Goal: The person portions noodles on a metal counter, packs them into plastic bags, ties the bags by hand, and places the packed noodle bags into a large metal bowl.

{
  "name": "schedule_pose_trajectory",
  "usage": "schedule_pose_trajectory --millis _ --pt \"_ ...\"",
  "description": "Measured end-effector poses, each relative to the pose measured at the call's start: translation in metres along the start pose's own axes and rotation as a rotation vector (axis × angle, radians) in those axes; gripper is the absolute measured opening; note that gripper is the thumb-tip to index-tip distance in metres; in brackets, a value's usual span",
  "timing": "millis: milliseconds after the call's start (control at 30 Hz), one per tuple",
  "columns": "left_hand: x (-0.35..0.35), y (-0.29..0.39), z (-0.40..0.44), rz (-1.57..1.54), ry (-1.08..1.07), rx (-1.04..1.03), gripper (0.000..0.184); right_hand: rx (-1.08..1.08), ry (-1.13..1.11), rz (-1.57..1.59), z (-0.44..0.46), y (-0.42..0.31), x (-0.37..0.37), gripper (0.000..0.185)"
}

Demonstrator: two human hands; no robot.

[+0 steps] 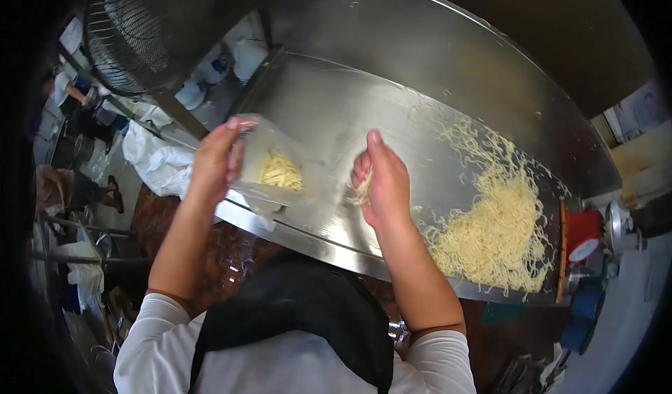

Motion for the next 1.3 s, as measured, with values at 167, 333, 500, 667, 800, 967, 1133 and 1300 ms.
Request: schedule_pose_trajectory --millis 167,333,500,667,800,967,1133,1300 --pt "-0.014 0.0 -0.005 0.026 0.0 -0.052 0.039 0.417 -0.426 0.086 0.015 0.055 -0.073 0.021" --pt "0.008 -0.005 -0.009 0.096 0.097 -0.07 0.038 0.496 -0.833 -1.449 0.012 0.185 -0.065 0.027" --pt "0.015 -0.004 -0.02 -0.098 0.056 -0.028 0.038 0.388 -0.71 -1.186 -0.008 0.11 -0.099 0.014" --pt "0.021 -0.009 -0.02 -0.159 0.059 -0.004 0.038 0.559 -0.684 -1.005 -0.028 0.085 -0.086 0.01" --pt "0.02 -0.008 -0.017 -0.211 0.02 0.011 0.037 0.703 -0.553 -1.029 -0.026 0.092 -0.071 0.01" --pt "0.013 0.008 -0.005 -0.136 -0.034 -0.013 0.035 0.699 -0.579 -1.102 -0.026 0.074 -0.071 0.02" --pt "0.014 0.039 0.028 -0.043 -0.083 -0.073 0.033 0.824 -0.591 -0.921 -0.028 0.058 -0.069 0.028" --pt "0.009 0.062 0.044 -0.008 -0.1 -0.081 0.033 0.625 -0.406 -0.877 -0.021 0.025 -0.023 0.019"
Point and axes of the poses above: each hand's wrist, its own z-axis towards the middle knuckle, its own x-axis out of the back of the hand, y = z × x, the point moved 2 cm from there along z, towards the middle knuckle, and after that the axes turned 9 degrees about x, right-handed, at the moved point
